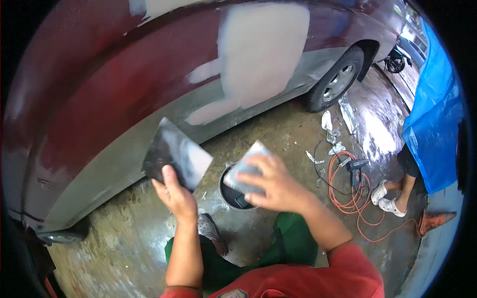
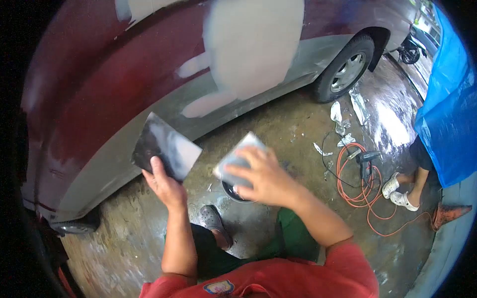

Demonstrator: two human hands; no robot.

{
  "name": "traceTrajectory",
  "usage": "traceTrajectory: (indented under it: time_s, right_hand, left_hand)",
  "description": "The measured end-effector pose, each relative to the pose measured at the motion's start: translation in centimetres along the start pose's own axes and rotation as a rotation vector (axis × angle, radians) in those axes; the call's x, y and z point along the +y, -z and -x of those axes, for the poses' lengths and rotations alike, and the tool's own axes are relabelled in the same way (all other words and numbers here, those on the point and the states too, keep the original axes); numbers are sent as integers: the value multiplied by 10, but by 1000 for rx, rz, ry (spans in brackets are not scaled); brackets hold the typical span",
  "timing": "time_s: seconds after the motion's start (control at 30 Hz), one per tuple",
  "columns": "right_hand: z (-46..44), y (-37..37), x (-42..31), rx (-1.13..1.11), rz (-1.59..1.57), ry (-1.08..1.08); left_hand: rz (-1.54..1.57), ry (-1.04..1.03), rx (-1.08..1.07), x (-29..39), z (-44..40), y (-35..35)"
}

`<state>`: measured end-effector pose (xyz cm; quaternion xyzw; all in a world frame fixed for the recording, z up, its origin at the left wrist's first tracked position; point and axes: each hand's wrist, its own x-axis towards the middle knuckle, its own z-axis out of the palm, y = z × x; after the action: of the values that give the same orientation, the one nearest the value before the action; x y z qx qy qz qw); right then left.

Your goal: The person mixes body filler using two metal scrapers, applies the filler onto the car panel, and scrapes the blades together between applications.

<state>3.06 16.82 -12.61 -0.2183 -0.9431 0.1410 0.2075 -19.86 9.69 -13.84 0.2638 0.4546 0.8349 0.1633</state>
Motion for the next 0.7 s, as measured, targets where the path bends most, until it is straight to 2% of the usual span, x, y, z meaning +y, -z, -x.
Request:
traceTrajectory:
  time_s: [0.03,0.13,0.23,0.4,0.7]
  right_hand:
    - [-14,16,6,123,38,-25]
    - [-73,70,21,479,231,-27]
    - [-132,102,36,657,318,-4]
    - [-180,119,32,778,348,-5]
    - [-202,118,44,789,415,11]
  left_hand:
    - [-36,-34,8,1,-5,5]
    - [59,121,12,4,-1,3]
    - [49,159,-40,-3,5,10]
    - [102,202,6,9,11,11]
    - [97,193,9,8,-2,28]
